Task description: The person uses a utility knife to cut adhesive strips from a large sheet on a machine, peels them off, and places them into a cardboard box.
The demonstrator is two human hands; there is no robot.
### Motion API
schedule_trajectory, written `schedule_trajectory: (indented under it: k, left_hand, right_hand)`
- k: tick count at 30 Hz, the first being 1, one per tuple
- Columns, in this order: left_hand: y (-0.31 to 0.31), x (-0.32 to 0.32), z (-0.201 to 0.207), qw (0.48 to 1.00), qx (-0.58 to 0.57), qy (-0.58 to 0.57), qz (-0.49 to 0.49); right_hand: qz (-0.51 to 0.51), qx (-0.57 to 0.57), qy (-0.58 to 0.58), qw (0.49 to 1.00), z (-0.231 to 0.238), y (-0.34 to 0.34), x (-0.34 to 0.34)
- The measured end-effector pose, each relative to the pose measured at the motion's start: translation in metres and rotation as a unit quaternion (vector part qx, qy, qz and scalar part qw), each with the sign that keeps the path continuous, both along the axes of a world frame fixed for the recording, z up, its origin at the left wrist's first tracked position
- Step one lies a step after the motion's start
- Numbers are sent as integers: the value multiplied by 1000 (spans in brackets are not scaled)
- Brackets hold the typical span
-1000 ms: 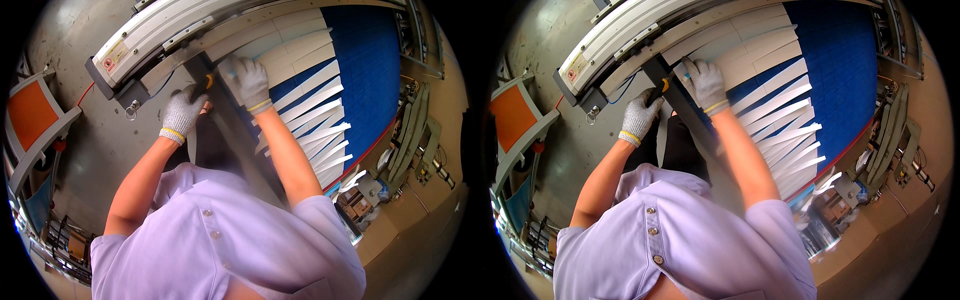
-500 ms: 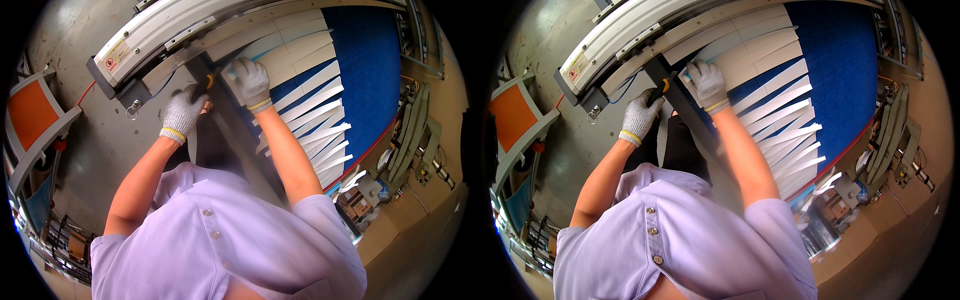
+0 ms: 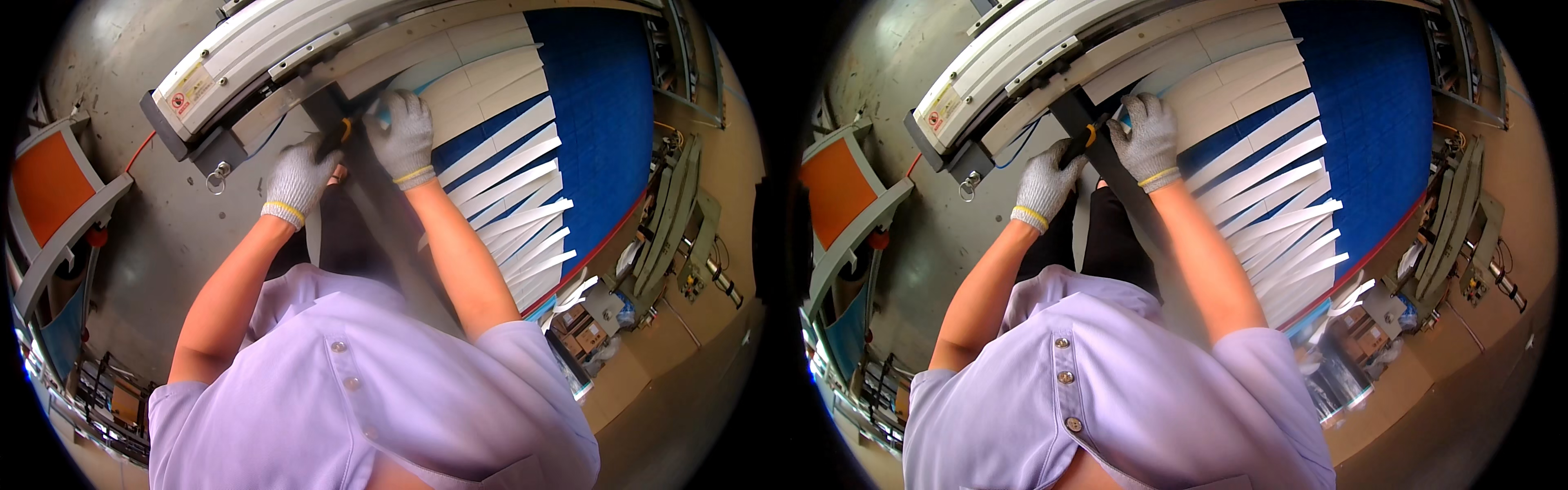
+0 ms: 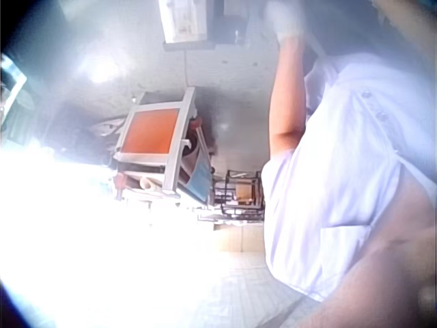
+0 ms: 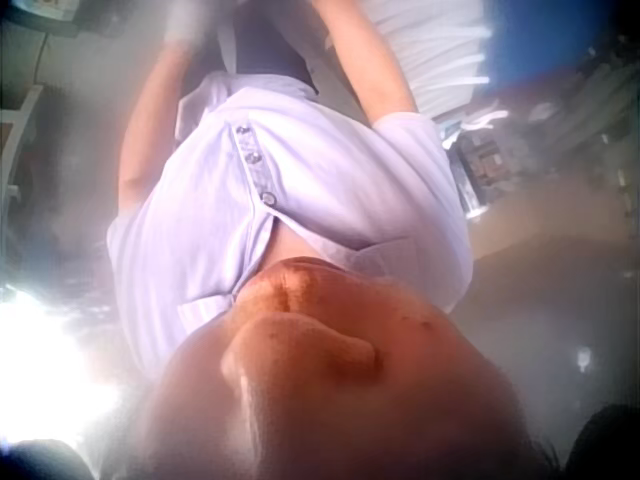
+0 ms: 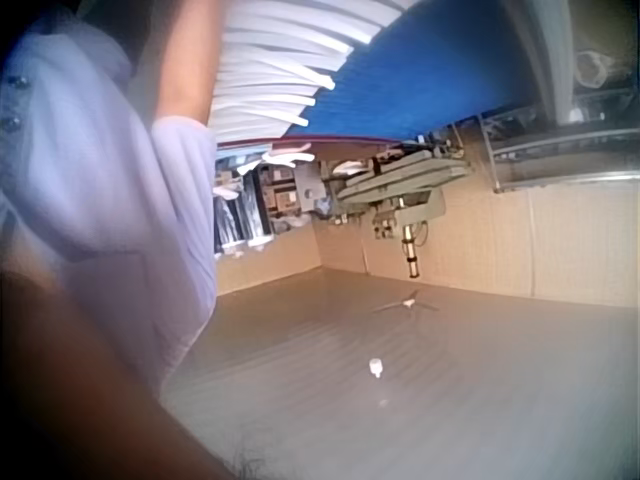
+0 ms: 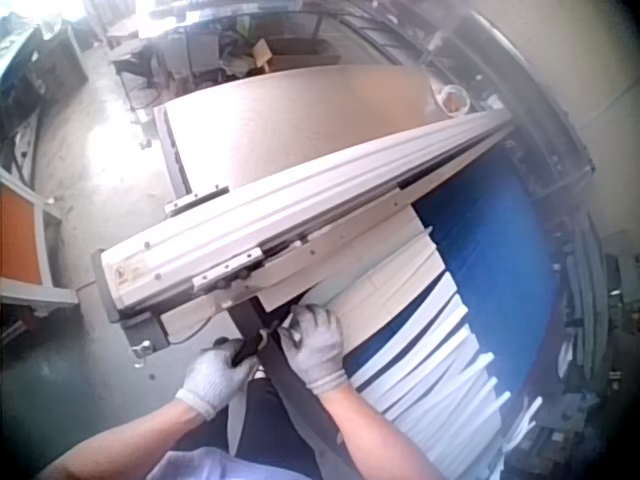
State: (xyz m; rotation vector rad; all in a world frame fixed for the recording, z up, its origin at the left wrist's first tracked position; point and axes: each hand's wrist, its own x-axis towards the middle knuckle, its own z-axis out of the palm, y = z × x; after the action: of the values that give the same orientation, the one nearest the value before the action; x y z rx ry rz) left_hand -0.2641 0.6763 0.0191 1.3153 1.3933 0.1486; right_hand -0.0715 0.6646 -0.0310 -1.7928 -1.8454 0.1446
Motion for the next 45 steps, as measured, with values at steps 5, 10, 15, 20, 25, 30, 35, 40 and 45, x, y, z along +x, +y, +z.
schedule_trajectory:
  k: [5,10,15,20,25,30,35,40,45]
  left_hand:
    - [4,1,0,1000,-14,10,-21]
    - [3,4,2,1000,-27,-8,6]
    - [3,4,3,1000,-27,-2,-3]
    - [0,3,-3,1000,-16,0,-6]
    - [-2,1,-10,1000,12,10,-6]
    - [1,4,-2,1000,-6,-2,-11]
    - [1,4,-4,999,8,15,33]
    - [11,1,-20,988,138,65,-4]
    - [31,9,-14,984,120,103,-87]
  right_hand:
    - [-9,14,4,1000,-4,-3,-2]
    - [-13,25,16,999,-7,-6,-2]
    - [-24,23,31,999,-10,-7,-4]
    - [-21,41,35,998,-16,-11,-4]
    - [-39,41,63,996,-11,-8,-4]
    - [-40,4,45,998,-8,-3,0]
    - [-50,12,39,998,-9,-3,2]
    - [-51,-7,19,998,-7,-4,3]
    - [-51,5,21,998,-9,-5,3]
